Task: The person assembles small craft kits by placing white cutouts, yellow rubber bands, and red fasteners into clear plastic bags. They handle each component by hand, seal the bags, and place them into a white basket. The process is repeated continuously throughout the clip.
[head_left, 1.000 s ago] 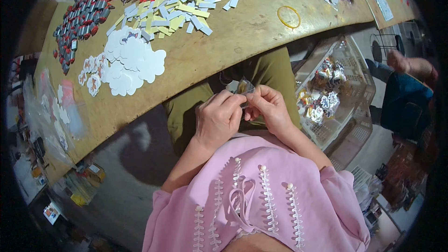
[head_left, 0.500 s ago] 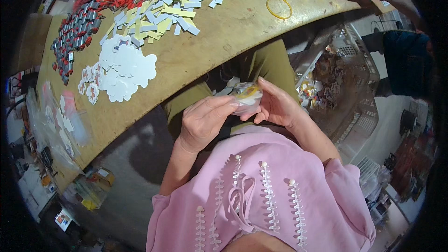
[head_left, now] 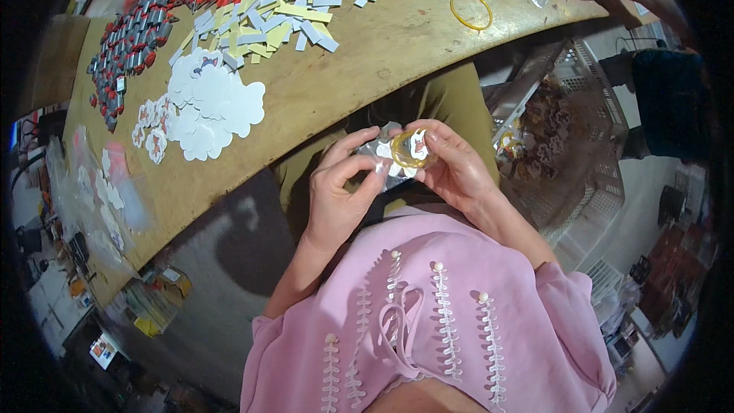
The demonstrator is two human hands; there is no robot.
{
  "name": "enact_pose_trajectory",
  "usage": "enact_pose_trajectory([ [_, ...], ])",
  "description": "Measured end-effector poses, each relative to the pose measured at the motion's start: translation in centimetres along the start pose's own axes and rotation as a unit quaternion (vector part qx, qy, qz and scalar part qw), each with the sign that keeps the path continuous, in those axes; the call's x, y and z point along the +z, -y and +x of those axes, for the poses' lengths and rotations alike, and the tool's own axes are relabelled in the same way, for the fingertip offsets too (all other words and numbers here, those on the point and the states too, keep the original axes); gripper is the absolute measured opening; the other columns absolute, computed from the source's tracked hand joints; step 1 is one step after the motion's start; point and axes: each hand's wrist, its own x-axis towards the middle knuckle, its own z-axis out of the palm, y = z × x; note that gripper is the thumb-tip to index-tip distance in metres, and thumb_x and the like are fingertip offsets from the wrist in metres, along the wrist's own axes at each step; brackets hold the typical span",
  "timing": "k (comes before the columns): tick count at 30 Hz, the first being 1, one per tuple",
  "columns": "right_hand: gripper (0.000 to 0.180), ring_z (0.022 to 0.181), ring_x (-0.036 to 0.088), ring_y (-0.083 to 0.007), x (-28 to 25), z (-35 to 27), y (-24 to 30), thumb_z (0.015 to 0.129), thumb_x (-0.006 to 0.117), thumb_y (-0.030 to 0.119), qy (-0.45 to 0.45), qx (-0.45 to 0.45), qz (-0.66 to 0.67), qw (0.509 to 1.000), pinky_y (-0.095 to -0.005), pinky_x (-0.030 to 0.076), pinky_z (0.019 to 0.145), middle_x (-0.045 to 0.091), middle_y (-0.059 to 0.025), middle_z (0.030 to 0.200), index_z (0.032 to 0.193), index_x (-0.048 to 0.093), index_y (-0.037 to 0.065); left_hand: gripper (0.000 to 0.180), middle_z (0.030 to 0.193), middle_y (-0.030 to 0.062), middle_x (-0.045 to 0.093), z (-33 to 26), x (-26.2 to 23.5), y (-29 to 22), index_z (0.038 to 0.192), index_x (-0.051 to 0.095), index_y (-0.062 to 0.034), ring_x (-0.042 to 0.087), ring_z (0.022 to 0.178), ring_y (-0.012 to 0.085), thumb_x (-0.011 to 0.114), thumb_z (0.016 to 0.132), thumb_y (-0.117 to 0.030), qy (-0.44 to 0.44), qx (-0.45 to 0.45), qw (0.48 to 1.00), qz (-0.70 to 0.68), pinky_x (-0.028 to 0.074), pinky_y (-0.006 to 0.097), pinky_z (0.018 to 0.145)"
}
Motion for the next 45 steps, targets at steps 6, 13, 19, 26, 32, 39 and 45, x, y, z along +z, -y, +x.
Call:
enact_pose_trajectory([
  [6, 0.024, 0.118, 0.061, -0.0227, -1.2, 0.5, -1.1, 0.104, 0.051, 0.02, 0.08, -0.025, 0.075, 0.994, -0.0346, 0.055, 0.095, 0.053, -0.0152, 0.14, 0.123, 0.055, 0.006, 0.021, 0.125, 0.0141, 0.065, 0.1, 1.4, 0.2, 0.093, 0.071, -0.0026, 0.063, 0.11, 0.0311, 0.079, 0.073, -0.003, -0.086, 0.016, 0.996, 0.033, 0.048, 0.038, 0.094],
  [13, 0.024, 0.127, 0.054, -0.0262, -0.9, 0.7, -1.7, 0.104, 0.049, 0.018, 0.082, -0.045, 0.128, 0.987, -0.0408, 0.047, 0.107, 0.05, -0.0163, 0.143, 0.124, 0.054, 0.006, 0.031, 0.127, 0.0157, 0.063, 0.3, 2.2, 0.6, 0.102, 0.071, -0.0023, 0.063, 0.114, 0.0291, 0.079, 0.073, -0.001, -0.106, 0.004, 0.994, -0.021, 0.05, 0.037, 0.095],
  [19, 0.023, 0.128, 0.052, -0.027, -1.1, 0.9, -1.9, 0.104, 0.048, 0.017, 0.085, -0.036, 0.157, 0.983, -0.0431, 0.044, 0.109, 0.05, -0.0163, 0.142, 0.123, 0.054, 0.007, 0.03, 0.127, 0.0151, 0.064, 0.6, 2.8, 0.8, 0.102, 0.071, -0.0022, 0.063, 0.114, 0.0288, 0.078, 0.073, 0.0, -0.103, -0.01, 0.993, -0.054, 0.049, 0.037, 0.096],
  [26, 0.023, 0.133, 0.048, -0.0287, -1.4, 1.2, -2.5, 0.104, 0.047, 0.017, 0.089, -0.043, 0.169, 0.981, -0.044, 0.041, 0.112, 0.049, -0.0158, 0.144, 0.125, 0.052, 0.007, 0.024, 0.125, 0.0143, 0.064, 1.1, 2.8, 0.4, 0.094, 0.067, -0.0012, 0.062, 0.112, 0.0318, 0.077, 0.073, -0.002, -0.085, 0.025, 0.995, 0.055, 0.047, 0.039, 0.097],
  [32, 0.024, 0.132, 0.049, -0.0265, -0.4, 1.6, -2.3, 0.104, 0.048, 0.018, 0.078, -0.034, 0.189, 0.978, -0.0431, 0.041, 0.112, 0.049, -0.0136, 0.144, 0.126, 0.052, 0.007, 0.025, 0.127, 0.0177, 0.062, 0.6, 3.8, 1.6, 0.099, 0.067, 0.0004, 0.06, 0.117, 0.0302, 0.078, 0.075, 0.0, -0.144, 0.002, 0.988, -0.053, 0.048, 0.038, 0.099],
  [39, 0.024, 0.127, 0.052, -0.0248, -0.8, 1.9, -2.9, 0.104, 0.049, 0.017, 0.084, -0.046, 0.201, 0.975, -0.0424, 0.042, 0.11, 0.05, -0.013, 0.143, 0.125, 0.053, 0.007, 0.029, 0.127, 0.0164, 0.062, 0.9, 3.2, 1.5, 0.106, 0.07, -0.0022, 0.061, 0.117, 0.0267, 0.078, 0.078, -0.002, -0.108, -0.034, 0.987, -0.116, 0.048, 0.036, 0.098],
  [45, 0.024, 0.127, 0.053, -0.0263, -1.2, 2.1, -2.7, 0.104, 0.048, 0.018, 0.086, -0.061, 0.172, 0.979, -0.0427, 0.042, 0.109, 0.053, -0.0139, 0.141, 0.124, 0.052, 0.006, 0.02, 0.125, 0.0146, 0.063, 1.0, 3.3, 2.1, 0.097, 0.068, -0.0012, 0.062, 0.115, 0.0245, 0.077, 0.079, -0.001, -0.08, -0.035, 0.99, -0.11, 0.048, 0.035, 0.097],
])
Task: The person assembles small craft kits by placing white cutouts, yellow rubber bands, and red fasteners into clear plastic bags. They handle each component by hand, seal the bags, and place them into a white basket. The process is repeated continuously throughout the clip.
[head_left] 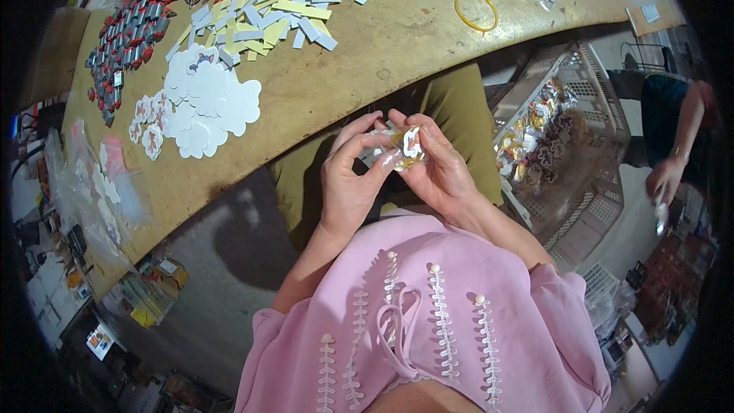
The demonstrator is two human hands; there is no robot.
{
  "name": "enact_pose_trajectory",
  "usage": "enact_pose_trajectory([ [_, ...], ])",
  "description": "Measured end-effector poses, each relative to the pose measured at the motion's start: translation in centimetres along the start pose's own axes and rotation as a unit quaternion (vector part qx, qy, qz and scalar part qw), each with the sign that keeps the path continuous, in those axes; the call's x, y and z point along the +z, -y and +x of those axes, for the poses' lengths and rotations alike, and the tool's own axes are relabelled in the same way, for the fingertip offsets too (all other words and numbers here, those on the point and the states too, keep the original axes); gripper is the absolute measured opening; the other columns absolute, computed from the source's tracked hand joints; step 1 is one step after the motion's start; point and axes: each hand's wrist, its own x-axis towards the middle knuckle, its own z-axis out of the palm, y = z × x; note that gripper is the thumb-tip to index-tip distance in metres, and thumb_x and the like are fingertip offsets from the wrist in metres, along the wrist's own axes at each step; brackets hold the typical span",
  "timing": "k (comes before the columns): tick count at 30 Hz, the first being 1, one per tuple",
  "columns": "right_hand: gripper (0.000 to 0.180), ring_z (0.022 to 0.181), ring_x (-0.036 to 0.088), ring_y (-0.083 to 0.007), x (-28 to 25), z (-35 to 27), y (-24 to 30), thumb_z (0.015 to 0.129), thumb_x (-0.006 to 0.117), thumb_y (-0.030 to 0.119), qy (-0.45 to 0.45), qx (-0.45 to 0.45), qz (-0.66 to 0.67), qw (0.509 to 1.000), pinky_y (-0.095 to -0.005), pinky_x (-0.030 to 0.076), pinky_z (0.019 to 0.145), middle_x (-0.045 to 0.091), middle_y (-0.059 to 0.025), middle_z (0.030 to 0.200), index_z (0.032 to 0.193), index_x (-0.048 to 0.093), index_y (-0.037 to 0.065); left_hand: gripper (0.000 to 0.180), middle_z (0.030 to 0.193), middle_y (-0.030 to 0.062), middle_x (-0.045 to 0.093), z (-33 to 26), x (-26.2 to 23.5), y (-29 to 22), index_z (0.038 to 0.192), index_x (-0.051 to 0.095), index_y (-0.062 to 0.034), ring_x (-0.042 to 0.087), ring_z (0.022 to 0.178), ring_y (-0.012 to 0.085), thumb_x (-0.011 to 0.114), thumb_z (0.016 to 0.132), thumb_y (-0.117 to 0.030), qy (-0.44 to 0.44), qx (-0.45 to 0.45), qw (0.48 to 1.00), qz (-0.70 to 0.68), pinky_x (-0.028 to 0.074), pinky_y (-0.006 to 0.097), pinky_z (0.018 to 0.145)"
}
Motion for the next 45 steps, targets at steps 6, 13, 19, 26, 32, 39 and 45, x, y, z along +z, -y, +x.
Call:
enact_pose_trajectory([
  [6, 0.026, 0.13, 0.05, -0.0287, 0.1, 0.1, -0.1, 0.104, 0.049, 0.019, 0.001, 0.009, 0.007, 1.0, -0.0453, 0.041, 0.111, 0.053, -0.0149, 0.14, 0.127, 0.051, 0.006, 0.014, 0.126, 0.013, 0.06, -0.1, -0.4, -0.4, 0.094, 0.066, -0.0003, 0.059, 0.115, 0.021, 0.072, 0.082, 0.004, 0.012, -0.05, 0.996, -0.073, 0.047, 0.033, 0.097],
  [13, 0.038, 0.128, 0.052, -0.0295, 0.7, -0.1, 0.2, 0.104, 0.051, 0.023, 0.027, 0.095, 0.033, 0.995, -0.0566, 0.045, 0.106, 0.054, -0.0142, 0.136, 0.138, 0.046, 0.006, 0.009, 0.127, 0.0156, 0.061, -0.3, -0.6, -2.2, 0.091, 0.067, 0.0008, 0.061, 0.111, 0.0201, 0.071, 0.083, 0.004, -0.028, -0.022, 0.997, -0.075, 0.049, 0.033, 0.093],
  [19, 0.035, 0.122, 0.057, -0.0285, 0.7, -0.1, 0.4, 0.105, 0.046, 0.024, 0.002, 0.086, 0.006, 0.996, -0.0555, 0.047, 0.105, 0.056, -0.0151, 0.132, 0.134, 0.049, 0.004, 0.011, 0.123, 0.016, 0.062, -0.4, -0.7, -3.0, 0.092, 0.065, -0.0004, 0.062, 0.109, 0.0222, 0.066, 0.084, 0.006, -0.047, -0.021, 0.996, -0.075, 0.05, 0.033, 0.092],
  [26, 0.032, 0.119, 0.06, -0.0283, 1.2, -0.5, 0.3, 0.105, 0.047, 0.026, 0.008, 0.093, 0.031, 0.995, -0.0541, 0.05, 0.102, 0.059, -0.0149, 0.127, 0.128, 0.052, 0.004, 0.011, 0.12, 0.0151, 0.063, -0.4, -1.3, -3.8, 0.092, 0.065, -0.0017, 0.061, 0.107, 0.0237, 0.07, 0.082, -0.002, -0.035, 0.083, 0.985, 0.147, 0.049, 0.034, 0.092],
  [32, 0.032, 0.115, 0.062, -0.0271, 0.4, -0.3, 0.3, 0.105, 0.047, 0.026, -0.026, 0.08, 0.021, 0.996, -0.0518, 0.053, 0.099, 0.061, -0.0132, 0.124, 0.127, 0.053, 0.004, 0.009, 0.119, 0.0155, 0.061, -0.8, -0.8, -4.2, 0.094, 0.065, -0.0006, 0.059, 0.106, 0.0208, 0.066, 0.086, 0.002, -0.055, 0.035, 0.998, -0.018, 0.047, 0.032, 0.093],
  [39, 0.034, 0.115, 0.062, -0.0263, 0.7, -0.3, 0.6, 0.107, 0.042, 0.028, -0.049, 0.048, 0.027, 0.997, -0.0512, 0.053, 0.099, 0.059, -0.0117, 0.126, 0.13, 0.051, 0.005, 0.018, 0.119, 0.0182, 0.058, -0.9, -0.4, -4.3, 0.103, 0.06, -0.0004, 0.058, 0.105, 0.0205, 0.064, 0.087, 0.006, -0.07, 0.141, 0.987, -0.027, 0.048, 0.033, 0.094],
  [45, 0.034, 0.118, 0.06, -0.0267, 1.0, -0.6, 0.8, 0.106, 0.045, 0.028, -0.014, 0.043, 0.037, 0.998, -0.0529, 0.051, 0.101, 0.058, -0.0123, 0.129, 0.131, 0.051, 0.006, 0.02, 0.112, 0.0148, 0.063, -0.1, 0.1, -4.5, 0.097, 0.066, -0.0025, 0.062, 0.098, 0.022, 0.071, 0.08, 0.007, -0.083, 0.177, 0.967, 0.165, 0.051, 0.031, 0.086],
])
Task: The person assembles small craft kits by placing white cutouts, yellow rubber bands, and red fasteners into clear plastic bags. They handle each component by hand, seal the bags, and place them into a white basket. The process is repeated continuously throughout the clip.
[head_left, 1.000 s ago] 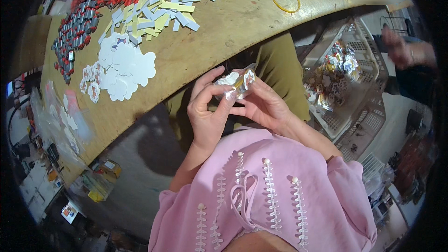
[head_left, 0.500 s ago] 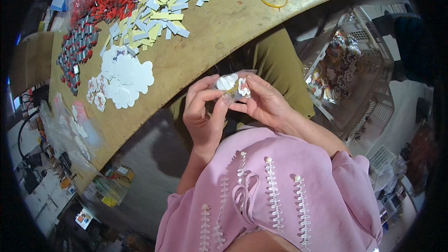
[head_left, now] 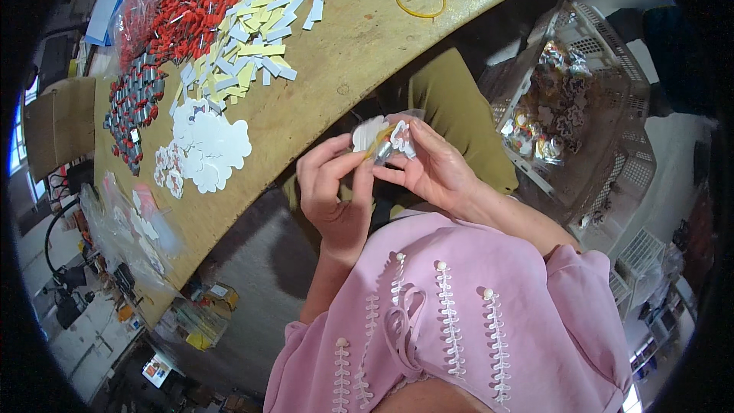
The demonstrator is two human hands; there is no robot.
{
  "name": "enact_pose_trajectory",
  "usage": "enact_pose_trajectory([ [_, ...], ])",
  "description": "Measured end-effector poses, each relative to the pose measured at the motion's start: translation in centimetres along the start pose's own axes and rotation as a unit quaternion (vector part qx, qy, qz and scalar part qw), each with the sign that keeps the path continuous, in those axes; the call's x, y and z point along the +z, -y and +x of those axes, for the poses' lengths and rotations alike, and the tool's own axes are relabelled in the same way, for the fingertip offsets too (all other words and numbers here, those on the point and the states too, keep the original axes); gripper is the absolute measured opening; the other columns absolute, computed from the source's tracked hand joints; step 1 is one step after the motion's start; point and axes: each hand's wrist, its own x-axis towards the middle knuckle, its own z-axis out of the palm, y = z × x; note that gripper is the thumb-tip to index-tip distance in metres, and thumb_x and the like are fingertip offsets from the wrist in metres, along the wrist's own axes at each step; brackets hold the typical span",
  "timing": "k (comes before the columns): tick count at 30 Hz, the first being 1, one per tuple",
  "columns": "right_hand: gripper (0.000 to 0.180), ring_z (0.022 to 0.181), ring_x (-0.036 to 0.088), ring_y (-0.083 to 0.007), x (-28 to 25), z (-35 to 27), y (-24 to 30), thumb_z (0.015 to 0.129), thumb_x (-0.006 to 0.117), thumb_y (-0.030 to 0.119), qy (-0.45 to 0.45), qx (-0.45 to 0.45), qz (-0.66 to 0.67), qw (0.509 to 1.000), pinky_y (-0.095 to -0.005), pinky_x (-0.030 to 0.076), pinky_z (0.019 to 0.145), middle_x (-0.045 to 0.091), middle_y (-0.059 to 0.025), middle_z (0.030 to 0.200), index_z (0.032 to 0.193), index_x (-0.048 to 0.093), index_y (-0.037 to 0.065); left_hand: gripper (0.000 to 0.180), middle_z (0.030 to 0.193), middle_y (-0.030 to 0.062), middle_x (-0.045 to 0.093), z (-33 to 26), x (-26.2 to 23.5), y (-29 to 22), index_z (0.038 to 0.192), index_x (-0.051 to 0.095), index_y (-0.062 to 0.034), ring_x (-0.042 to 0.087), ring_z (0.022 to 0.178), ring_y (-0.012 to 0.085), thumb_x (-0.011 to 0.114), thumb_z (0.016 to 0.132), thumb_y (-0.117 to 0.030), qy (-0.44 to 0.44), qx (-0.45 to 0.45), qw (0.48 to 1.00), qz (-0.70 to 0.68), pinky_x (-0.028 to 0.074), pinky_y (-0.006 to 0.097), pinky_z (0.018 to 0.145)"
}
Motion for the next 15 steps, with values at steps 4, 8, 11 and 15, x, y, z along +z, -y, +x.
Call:
enact_pose_trajectory([
  [4, 0.034, 0.12, 0.059, -0.028, 0.0, -0.2, 0.0, 0.104, 0.05, 0.026, 0.015, 0.006, -0.018, 1.0, -0.0557, 0.05, 0.101, 0.057, -0.0133, 0.131, 0.132, 0.052, 0.007, 0.021, 0.101, 0.013, 0.067, 0.7, 0.1, -0.5, 0.092, 0.069, -0.0044, 0.065, 0.092, 0.0244, 0.076, 0.075, 0.006, 0.004, 0.056, 0.995, 0.079, 0.053, 0.033, 0.079],
  [8, 0.031, 0.121, 0.058, -0.0289, -0.4, 0.0, 0.0, 0.102, 0.054, 0.024, 0.035, 0.018, 0.021, 0.999, -0.0584, 0.048, 0.103, 0.058, -0.0135, 0.131, 0.129, 0.055, 0.008, 0.021, 0.099, 0.0136, 0.069, 0.8, 0.1, 0.0, 0.095, 0.066, -0.003, 0.066, 0.088, 0.0255, 0.073, 0.078, 0.007, 0.025, 0.098, 0.992, 0.081, 0.054, 0.035, 0.077],
  [11, 0.03, 0.122, 0.058, -0.029, -0.3, 0.0, 0.2, 0.102, 0.054, 0.024, 0.028, 0.021, 0.017, 0.999, -0.0592, 0.048, 0.103, 0.058, -0.0137, 0.13, 0.127, 0.056, 0.007, 0.02, 0.1, 0.0149, 0.07, 0.8, 0.1, 0.4, 0.096, 0.065, -0.0023, 0.066, 0.088, 0.0263, 0.071, 0.08, 0.007, 0.032, 0.093, 0.992, 0.075, 0.055, 0.035, 0.076],
  [15, 0.034, 0.124, 0.057, -0.0285, -0.2, 0.0, 0.1, 0.101, 0.056, 0.027, 0.024, 0.016, -0.016, 0.999, -0.0581, 0.047, 0.104, 0.057, -0.0132, 0.133, 0.129, 0.055, 0.008, 0.019, 0.098, 0.013, 0.069, 1.0, 0.3, -0.4, 0.094, 0.066, -0.0029, 0.065, 0.088, 0.0264, 0.073, 0.078, 0.007, 0.005, 0.105, 0.988, 0.109, 0.054, 0.035, 0.075],
])
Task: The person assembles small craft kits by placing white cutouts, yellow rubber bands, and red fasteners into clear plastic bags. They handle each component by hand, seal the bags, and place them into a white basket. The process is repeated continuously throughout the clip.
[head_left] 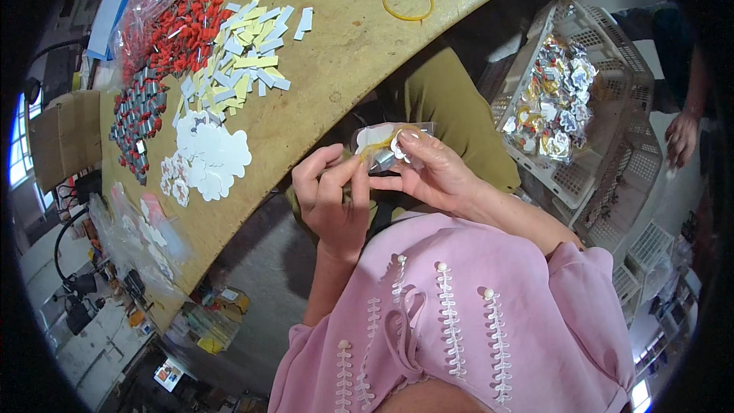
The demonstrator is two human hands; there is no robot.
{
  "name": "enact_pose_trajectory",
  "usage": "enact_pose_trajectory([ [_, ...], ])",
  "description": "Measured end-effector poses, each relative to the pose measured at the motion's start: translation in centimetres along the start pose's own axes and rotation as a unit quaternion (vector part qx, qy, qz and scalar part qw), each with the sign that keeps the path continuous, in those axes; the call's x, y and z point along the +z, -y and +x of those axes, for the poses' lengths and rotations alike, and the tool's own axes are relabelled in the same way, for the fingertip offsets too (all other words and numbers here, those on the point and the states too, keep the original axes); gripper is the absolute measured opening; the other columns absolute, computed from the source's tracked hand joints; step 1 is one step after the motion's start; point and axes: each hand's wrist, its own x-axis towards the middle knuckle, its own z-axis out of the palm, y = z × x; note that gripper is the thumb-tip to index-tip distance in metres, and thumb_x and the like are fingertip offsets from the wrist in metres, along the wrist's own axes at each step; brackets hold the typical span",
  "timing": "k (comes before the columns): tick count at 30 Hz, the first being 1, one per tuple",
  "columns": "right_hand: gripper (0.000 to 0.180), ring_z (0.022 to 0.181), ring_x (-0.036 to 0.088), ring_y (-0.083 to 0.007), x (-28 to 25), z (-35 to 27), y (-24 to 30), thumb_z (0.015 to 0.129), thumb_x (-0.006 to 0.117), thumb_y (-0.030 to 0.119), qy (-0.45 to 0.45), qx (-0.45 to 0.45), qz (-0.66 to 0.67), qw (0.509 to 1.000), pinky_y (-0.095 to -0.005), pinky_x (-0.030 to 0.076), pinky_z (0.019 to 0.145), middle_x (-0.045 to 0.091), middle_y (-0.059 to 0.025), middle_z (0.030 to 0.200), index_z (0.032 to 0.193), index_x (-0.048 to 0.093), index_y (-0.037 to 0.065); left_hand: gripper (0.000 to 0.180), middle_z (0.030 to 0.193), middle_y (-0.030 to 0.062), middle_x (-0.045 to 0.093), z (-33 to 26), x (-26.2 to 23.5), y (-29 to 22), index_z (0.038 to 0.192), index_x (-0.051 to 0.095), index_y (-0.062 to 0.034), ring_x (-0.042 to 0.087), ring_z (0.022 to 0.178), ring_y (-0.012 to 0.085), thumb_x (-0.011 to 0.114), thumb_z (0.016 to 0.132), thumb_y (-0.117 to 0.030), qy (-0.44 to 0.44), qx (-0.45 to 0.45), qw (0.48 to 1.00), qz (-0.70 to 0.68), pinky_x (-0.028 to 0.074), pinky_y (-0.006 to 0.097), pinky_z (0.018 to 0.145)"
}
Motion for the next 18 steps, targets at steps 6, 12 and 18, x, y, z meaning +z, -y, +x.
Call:
enact_pose_trajectory([
  [6, 0.033, 0.121, 0.058, -0.0284, 0.2, -0.1, 0.0, 0.103, 0.051, 0.025, -0.003, -0.011, 0.008, 1.0, -0.0553, 0.051, 0.101, 0.058, -0.0141, 0.131, 0.131, 0.054, 0.007, 0.019, 0.097, 0.0125, 0.069, 0.1, 0.0, 0.8, 0.093, 0.064, -0.0034, 0.066, 0.084, 0.0279, 0.071, 0.079, 0.007, 0.039, 0.037, 0.998, 0.028, 0.054, 0.036, 0.074],
  [12, 0.041, 0.121, 0.058, -0.0301, 0.3, -0.1, 1.8, 0.099, 0.059, 0.028, -0.021, 0.03, -0.062, 0.997, -0.0536, 0.054, 0.097, 0.057, -0.0151, 0.132, 0.133, 0.053, 0.006, 0.019, 0.095, 0.0139, 0.07, 0.1, -0.5, 1.8, 0.099, 0.059, -0.0016, 0.068, 0.079, 0.0308, 0.065, 0.084, 0.008, 0.033, 0.027, 0.999, -0.002, 0.055, 0.039, 0.073],
  [18, 0.035, 0.111, 0.065, -0.0329, -0.2, 0.7, 2.7, 0.099, 0.06, 0.022, -0.035, 0.074, -0.069, 0.994, -0.0532, 0.058, 0.09, 0.061, -0.0179, 0.123, 0.127, 0.054, 0.002, 0.012, 0.088, 0.0159, 0.069, 0.6, -0.6, 0.3, 0.105, 0.051, 0.004, 0.069, 0.072, 0.0223, 0.056, 0.095, 0.001, 0.057, -0.119, 0.989, -0.064, 0.056, 0.032, 0.066],
])
